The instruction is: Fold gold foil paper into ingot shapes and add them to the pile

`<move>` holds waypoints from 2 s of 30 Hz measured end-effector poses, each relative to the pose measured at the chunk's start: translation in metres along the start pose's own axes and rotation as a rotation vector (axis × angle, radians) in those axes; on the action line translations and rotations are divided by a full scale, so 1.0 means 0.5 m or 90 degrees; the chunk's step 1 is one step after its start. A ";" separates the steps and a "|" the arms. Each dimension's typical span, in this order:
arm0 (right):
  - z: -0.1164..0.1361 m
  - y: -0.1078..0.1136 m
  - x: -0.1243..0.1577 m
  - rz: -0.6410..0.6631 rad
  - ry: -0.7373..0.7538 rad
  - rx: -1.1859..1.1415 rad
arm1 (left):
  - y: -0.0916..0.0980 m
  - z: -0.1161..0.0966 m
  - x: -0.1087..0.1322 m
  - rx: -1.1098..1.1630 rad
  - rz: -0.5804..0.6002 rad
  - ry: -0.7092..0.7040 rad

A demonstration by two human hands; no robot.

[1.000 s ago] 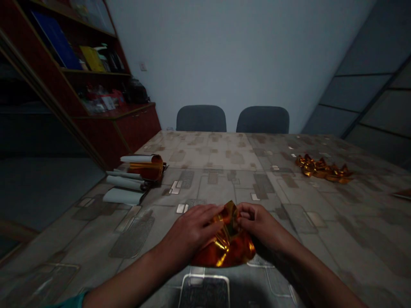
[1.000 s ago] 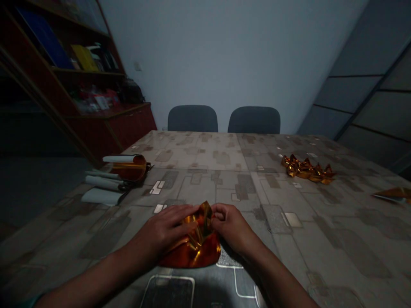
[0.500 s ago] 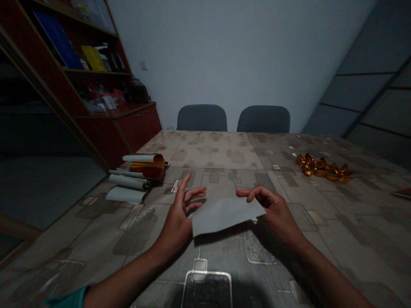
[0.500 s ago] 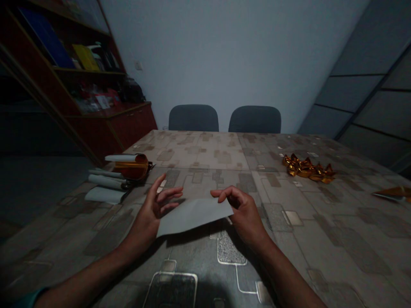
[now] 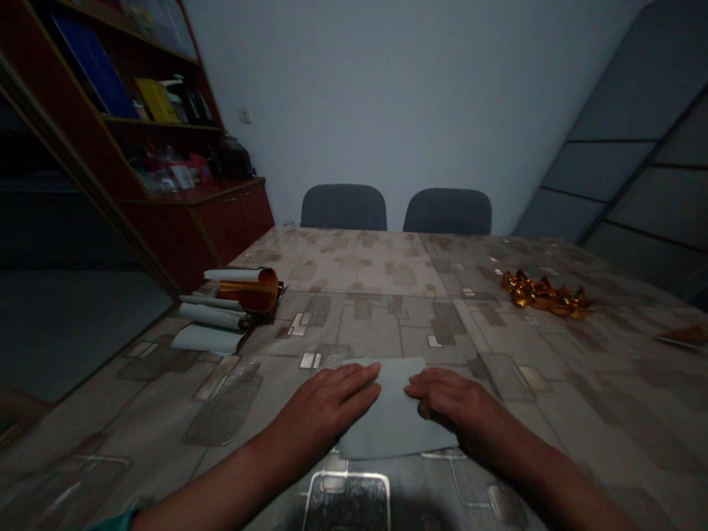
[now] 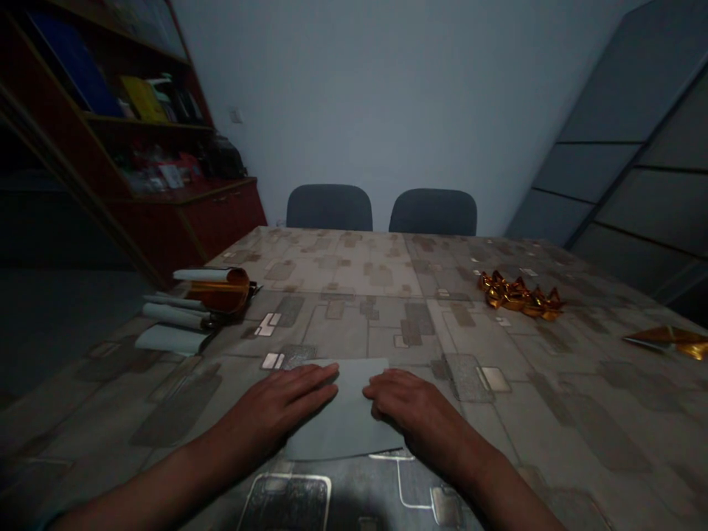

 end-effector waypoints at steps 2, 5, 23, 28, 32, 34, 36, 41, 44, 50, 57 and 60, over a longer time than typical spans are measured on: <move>0.015 0.000 0.009 0.018 0.015 0.024 | 0.005 -0.011 0.007 -0.004 -0.008 -0.023; 0.034 0.006 0.008 0.027 0.016 0.035 | 0.014 -0.018 0.022 0.012 -0.044 -0.025; 0.001 0.013 -0.024 -0.079 -0.161 -0.081 | 0.001 0.017 0.033 0.246 -0.111 0.240; -0.016 0.005 -0.033 -0.113 -0.230 -0.041 | -0.010 0.019 0.043 0.203 -0.120 0.250; -0.024 0.001 -0.032 -0.132 -0.261 -0.031 | -0.008 0.012 0.036 0.156 -0.131 0.208; -0.028 -0.001 -0.030 -0.137 -0.265 -0.023 | -0.010 0.005 0.031 0.110 -0.117 0.186; -0.034 -0.003 -0.027 -0.149 -0.270 -0.010 | -0.014 -0.004 0.028 0.064 -0.100 0.158; -0.044 -0.002 -0.023 -0.184 -0.279 0.020 | -0.016 -0.018 0.016 0.005 -0.012 0.118; -0.042 0.000 -0.023 -0.181 -0.281 0.018 | -0.013 -0.016 0.012 0.009 0.049 0.127; -0.035 0.003 -0.023 -0.179 -0.265 0.044 | -0.002 -0.014 0.020 -0.002 0.040 0.175; -0.036 0.003 -0.023 -0.199 -0.257 0.064 | 0.005 -0.057 -0.004 0.056 0.067 0.112; -0.036 0.004 -0.023 -0.206 -0.258 0.061 | -0.014 -0.068 -0.007 0.152 0.144 0.098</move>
Point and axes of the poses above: each hand's wrist, its own x-axis away from the middle knuckle, its own y-axis out of the back of the hand, z = x × y, the point moved 6 cm from there along -x, towards the middle knuckle, and after that the axes turned 12 degrees about -y, right-handed, at the moved point
